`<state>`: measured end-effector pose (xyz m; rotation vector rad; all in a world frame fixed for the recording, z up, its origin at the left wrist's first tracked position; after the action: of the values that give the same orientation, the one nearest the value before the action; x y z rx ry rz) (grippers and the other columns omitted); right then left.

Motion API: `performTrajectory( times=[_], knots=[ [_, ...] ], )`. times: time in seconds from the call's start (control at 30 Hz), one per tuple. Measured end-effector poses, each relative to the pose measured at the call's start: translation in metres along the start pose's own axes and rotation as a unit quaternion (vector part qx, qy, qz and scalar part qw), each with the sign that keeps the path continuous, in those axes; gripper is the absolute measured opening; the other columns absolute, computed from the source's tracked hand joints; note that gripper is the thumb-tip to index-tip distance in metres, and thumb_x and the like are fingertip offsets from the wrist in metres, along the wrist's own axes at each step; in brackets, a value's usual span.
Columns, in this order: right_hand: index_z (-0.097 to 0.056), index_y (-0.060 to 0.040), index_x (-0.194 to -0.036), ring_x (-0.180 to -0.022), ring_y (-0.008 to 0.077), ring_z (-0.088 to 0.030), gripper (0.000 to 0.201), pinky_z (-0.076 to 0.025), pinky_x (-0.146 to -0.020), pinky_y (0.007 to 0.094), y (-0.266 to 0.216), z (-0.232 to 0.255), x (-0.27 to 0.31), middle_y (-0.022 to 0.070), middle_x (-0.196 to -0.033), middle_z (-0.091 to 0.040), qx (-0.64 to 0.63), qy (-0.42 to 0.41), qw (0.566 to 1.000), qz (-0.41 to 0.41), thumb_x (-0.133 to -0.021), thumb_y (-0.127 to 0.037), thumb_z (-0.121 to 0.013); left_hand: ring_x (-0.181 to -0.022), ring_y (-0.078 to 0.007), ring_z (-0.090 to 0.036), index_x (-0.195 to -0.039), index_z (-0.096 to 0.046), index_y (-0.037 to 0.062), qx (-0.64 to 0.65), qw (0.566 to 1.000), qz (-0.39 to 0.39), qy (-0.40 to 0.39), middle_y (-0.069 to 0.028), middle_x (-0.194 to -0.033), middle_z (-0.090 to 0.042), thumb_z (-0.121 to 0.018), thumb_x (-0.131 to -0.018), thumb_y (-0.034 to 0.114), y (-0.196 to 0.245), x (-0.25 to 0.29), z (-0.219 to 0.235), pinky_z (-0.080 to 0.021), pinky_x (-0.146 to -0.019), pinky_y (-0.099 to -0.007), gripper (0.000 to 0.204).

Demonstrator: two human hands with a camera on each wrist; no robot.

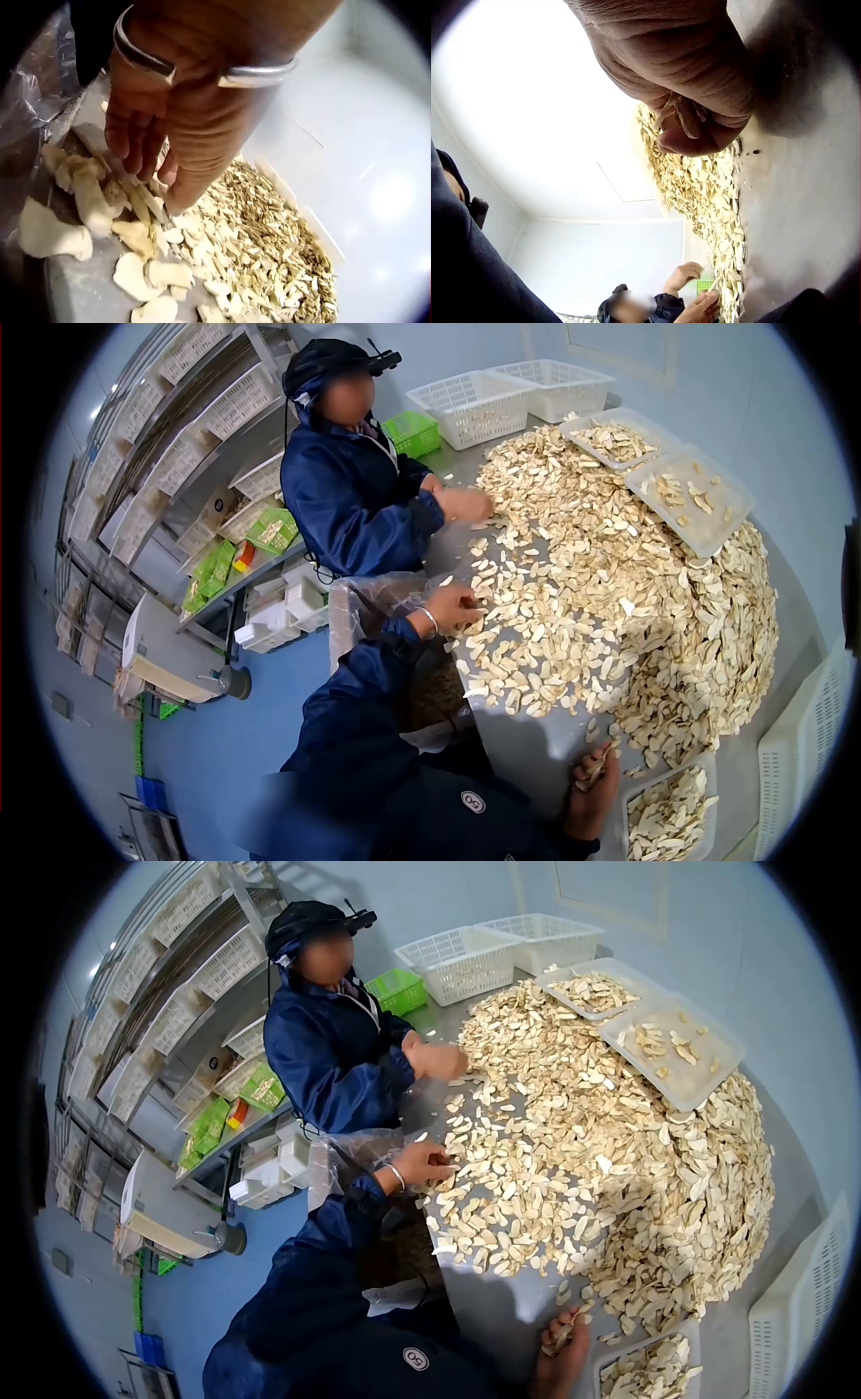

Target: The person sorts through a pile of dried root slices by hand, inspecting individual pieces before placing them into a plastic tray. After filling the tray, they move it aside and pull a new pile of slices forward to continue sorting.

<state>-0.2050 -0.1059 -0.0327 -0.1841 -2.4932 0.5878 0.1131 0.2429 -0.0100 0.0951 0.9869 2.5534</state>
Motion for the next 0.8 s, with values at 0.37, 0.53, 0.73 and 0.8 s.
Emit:
performTrajectory(
  times=[0.37,0.53,0.73,0.8],
  knots=[
    [-0.054,-0.0074,-0.119,-0.069,0.0081,-0.049,0.025,-0.037,-0.053,0.0221,-0.001,0.0,0.002,-0.0016,-0.088,-0.054,0.01,-0.02,1.0,0.0,-0.105,-0.026,-0.046,-0.07,-0.011,-0.063,-0.099,-0.07,0.0007,0.094,0.982,0.144,0.074,-0.0036,-0.081,-0.07,-0.072,-0.088,0.013,-0.047,0.017,0.012,-0.052,-0.065,-0.0277,0.017],
    [-0.054,-0.0083,-0.114,-0.068,0.0086,-0.05,0.021,-0.038,-0.053,0.0223,0.0,-0.002,0.001,-0.0011,-0.087,-0.055,0.017,-0.008,1.0,0.01,-0.104,-0.026,-0.047,-0.078,-0.0258,-0.066,-0.106,-0.07,0.0033,-0.083,0.976,0.019,0.201,-0.0133,-0.095,-0.069,-0.068,-0.084,0.009,-0.026,0.043,0.008,-0.054,-0.072,-0.0324,0.022],
    [-0.054,-0.0081,-0.113,-0.069,0.0087,-0.05,0.02,-0.038,-0.054,0.0224,-0.002,0.003,0.0,-0.0005,-0.087,-0.055,0.001,-0.039,0.999,0.0,-0.103,-0.025,-0.047,-0.117,-0.0403,-0.053,-0.122,-0.059,0.006,-0.102,0.978,-0.113,0.143,-0.0199,-0.127,-0.056,-0.072,-0.083,0.023,0.042,0.08,-0.02,-0.044,-0.099,-0.0437,0.044],
    [-0.054,-0.0081,-0.114,-0.069,0.0085,-0.05,0.021,-0.038,-0.054,0.0223,-0.001,0.002,0.001,-0.001,-0.088,-0.055,0.003,-0.037,0.999,0.001,-0.104,-0.025,-0.047,-0.125,-0.0404,-0.049,-0.128,-0.053,0.0057,-0.131,0.977,-0.16,0.047,-0.0199,-0.135,-0.051,-0.071,-0.085,0.03,0.084,0.092,-0.023,-0.04,-0.105,-0.0456,0.053]
  ],
)
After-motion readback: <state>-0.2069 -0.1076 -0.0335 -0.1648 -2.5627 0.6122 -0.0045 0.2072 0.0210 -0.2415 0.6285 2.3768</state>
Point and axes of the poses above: each hand's wrist, its own x-axis away from the middle knuckle, its own z-axis out of the back of the hand, y = z × x, the point moved 2 cm from there along -x, towards the middle knuckle
